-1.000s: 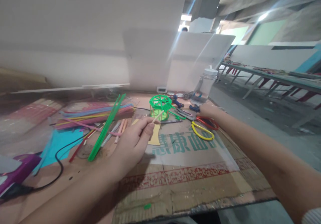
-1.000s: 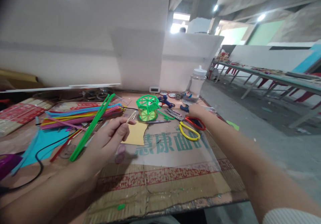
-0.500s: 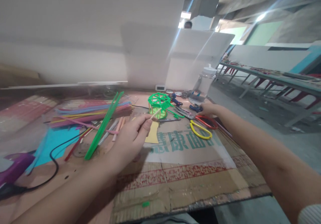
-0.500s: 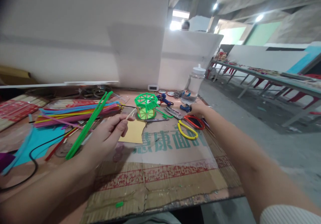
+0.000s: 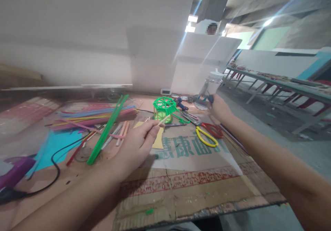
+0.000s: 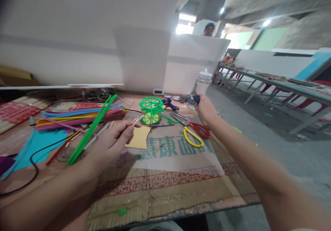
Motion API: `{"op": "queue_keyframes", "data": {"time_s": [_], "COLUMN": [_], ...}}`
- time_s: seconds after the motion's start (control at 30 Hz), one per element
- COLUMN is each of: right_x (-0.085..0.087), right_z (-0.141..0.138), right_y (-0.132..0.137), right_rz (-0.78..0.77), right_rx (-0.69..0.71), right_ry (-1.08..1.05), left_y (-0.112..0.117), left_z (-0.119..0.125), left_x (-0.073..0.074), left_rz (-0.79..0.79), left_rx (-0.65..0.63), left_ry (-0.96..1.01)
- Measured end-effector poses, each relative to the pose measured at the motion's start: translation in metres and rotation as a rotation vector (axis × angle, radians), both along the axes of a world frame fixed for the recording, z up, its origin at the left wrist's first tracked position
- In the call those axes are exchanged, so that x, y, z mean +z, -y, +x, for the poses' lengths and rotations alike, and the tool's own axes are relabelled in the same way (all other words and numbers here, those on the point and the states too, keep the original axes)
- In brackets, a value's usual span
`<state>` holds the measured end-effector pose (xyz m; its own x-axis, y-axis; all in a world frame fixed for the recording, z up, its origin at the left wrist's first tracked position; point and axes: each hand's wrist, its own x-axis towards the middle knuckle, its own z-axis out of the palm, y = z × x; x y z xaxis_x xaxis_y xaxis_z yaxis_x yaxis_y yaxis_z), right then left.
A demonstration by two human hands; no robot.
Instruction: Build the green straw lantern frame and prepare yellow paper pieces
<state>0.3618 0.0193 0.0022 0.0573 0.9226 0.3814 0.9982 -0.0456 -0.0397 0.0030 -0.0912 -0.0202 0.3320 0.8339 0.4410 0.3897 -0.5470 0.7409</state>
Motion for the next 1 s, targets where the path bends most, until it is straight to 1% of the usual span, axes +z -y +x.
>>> {"op": "queue_keyframes", "data": {"time_s": [0.03, 0.07, 0.1, 0.13, 0.17, 0.23, 0.27, 0.3, 0.37, 0.43, 0.53, 0.63, 0.73, 0.8, 0.87, 0.93, 1.0], "right_x": [0.006, 0.011, 0.014, 0.016, 0.016, 0.012, 0.008, 0.003, -0.005, -0.011, -0.013, -0.015, -0.020, -0.025, -0.028, -0.029, -0.029], "right_z": [-0.007, -0.017, -0.028, -0.042, -0.056, -0.087, -0.101, -0.113, -0.132, -0.143, -0.149, -0.149, -0.148, -0.147, -0.146, -0.142, -0.137], "right_y": [0.010, 0.022, 0.036, 0.052, 0.068, 0.095, 0.105, 0.113, 0.121, 0.122, 0.122, 0.122, 0.120, 0.118, 0.115, 0.112, 0.108], "right_rz": [0.057, 0.171, 0.258, 0.316, 0.352, 0.338, 0.326, 0.303, 0.295, 0.278, 0.257, 0.275, 0.287, 0.283, 0.287, 0.284, 0.236], "right_rx": [-0.004, 0.032, 0.097, 0.193, 0.318, 0.599, 0.702, 0.765, 0.803, 0.815, 0.842, 0.852, 0.857, 0.892, 0.906, 0.884, 0.860], "right_ry": [-0.018, -0.073, -0.116, -0.141, -0.137, -0.077, -0.053, -0.026, 0.005, 0.010, -0.005, 0.004, 0.008, -0.049, -0.154, -0.235, -0.244], "left_y": [0.000, 0.000, 0.001, 0.001, 0.001, 0.002, 0.003, 0.004, 0.006, 0.009, 0.012, 0.012, 0.012, 0.012, 0.012, 0.011, 0.010], "left_z": [0.000, 0.000, -0.001, -0.001, -0.001, 0.000, 0.002, 0.003, 0.008, 0.015, 0.024, 0.030, 0.033, 0.032, 0.030, 0.027, 0.023], "left_x": [0.000, 0.000, 0.001, 0.001, 0.001, 0.003, 0.003, 0.003, 0.004, 0.002, -0.001, -0.005, -0.006, -0.005, -0.002, 0.001, 0.004], "left_rz": [0.000, 0.000, -0.001, -0.003, -0.010, -0.052, -0.090, -0.136, -0.223, -0.282, -0.312, -0.369, -0.401, -0.380, -0.353, -0.321, -0.284], "left_rx": [0.002, 0.007, 0.014, 0.018, 0.017, -0.014, -0.046, -0.079, -0.132, -0.162, -0.203, -0.250, -0.271, -0.246, -0.206, -0.175, -0.154], "left_ry": [0.003, 0.005, 0.007, 0.015, 0.033, 0.100, 0.139, 0.176, 0.244, 0.305, 0.408, 0.480, 0.445, 0.393, 0.351, 0.321, 0.296]}}
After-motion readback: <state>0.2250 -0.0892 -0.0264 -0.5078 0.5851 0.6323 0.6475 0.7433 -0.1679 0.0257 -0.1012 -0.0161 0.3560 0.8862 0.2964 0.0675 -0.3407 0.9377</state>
